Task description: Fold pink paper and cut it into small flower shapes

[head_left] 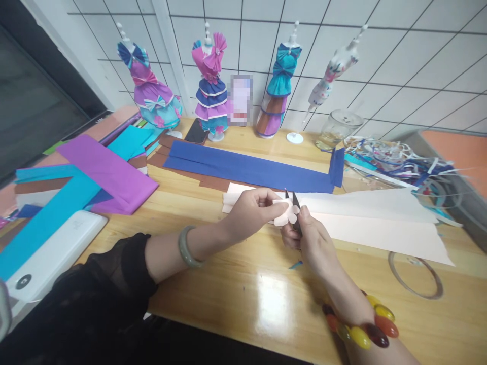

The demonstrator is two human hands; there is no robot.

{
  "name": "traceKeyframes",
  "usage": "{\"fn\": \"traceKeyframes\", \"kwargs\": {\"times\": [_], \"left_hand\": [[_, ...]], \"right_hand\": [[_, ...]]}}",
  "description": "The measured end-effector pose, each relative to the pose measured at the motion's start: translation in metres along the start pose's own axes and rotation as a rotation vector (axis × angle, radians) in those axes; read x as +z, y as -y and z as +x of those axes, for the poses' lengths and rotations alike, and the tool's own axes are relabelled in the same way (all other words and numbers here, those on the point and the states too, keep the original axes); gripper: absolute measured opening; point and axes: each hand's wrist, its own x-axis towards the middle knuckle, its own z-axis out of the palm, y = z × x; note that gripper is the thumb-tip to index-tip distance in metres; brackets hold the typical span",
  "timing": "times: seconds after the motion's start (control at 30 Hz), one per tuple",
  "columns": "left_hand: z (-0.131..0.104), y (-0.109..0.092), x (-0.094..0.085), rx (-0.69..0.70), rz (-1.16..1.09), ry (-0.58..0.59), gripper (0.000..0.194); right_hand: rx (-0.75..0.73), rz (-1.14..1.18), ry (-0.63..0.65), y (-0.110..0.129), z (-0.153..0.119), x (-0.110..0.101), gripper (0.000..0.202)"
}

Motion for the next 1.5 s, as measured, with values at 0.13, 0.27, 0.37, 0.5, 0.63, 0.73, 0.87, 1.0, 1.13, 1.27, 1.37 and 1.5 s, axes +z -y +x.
{"fn": "traceKeyframes", "kwargs": {"times": [0.13,0.27,0.37,0.5,0.63,0.73,0.87,1.0,1.13,1.27,1.37,1.5], "left_hand": [[-0.0014,0.0003,0.0004,0.004,-0.017,0.006,0.019],[-0.002,0.0013,0.0006,0.024,0.0,-0.001,0.019],[-0.002,0.0013,0.0007,0.029,0.008,-0.013,0.019],[-0.002,-0.0001,0.001,0.023,0.006,-0.017,0.018],[-0.0024,-0.0001,0.001,0.018,0.017,-0.014,0.018],[-0.0021,0.001,0.0008,0.024,0.015,-0.01,0.018],[-0.0018,0.0017,0.0005,0.035,0.013,-0.005,0.019],[-0.0023,0.0003,0.0007,0.033,0.009,-0.007,0.018],[-0.0031,-0.0012,0.0009,0.026,0.014,-0.005,0.018],[-0.0029,-0.0005,0.0005,0.022,0.007,-0.004,0.018],[-0.0021,0.0006,-0.0002,0.021,0.021,0.001,0.019],[-0.0014,0.0013,-0.0011,0.013,0.046,0.009,0.02]], "right_hand": [[0.005,0.007,-0.016,0.0005,0.0,0.0005,0.048],[0.013,0.021,-0.02,-0.0002,0.0005,0.0004,0.049],[0.007,0.039,-0.014,-0.0012,0.0007,-0.0002,0.048],[-0.005,0.038,-0.001,-0.0016,0.0008,-0.0005,0.047],[0.014,0.042,-0.012,-0.0015,0.0008,-0.0001,0.048],[0.014,0.034,-0.02,-0.0005,0.0005,0.0002,0.048],[0.011,0.025,-0.023,0.0009,0.0001,0.0002,0.049],[0.01,0.014,-0.032,0.0004,-0.0001,-0.0001,0.049],[-0.002,-0.009,-0.028,0.0,-0.0003,-0.0001,0.049],[0.0,-0.025,-0.036,0.0012,-0.0003,0.0,0.05],[-0.001,-0.05,-0.031,0.0024,-0.0003,-0.0005,0.05],[-0.01,-0.059,-0.009,0.0029,0.0,-0.001,0.05]]}}
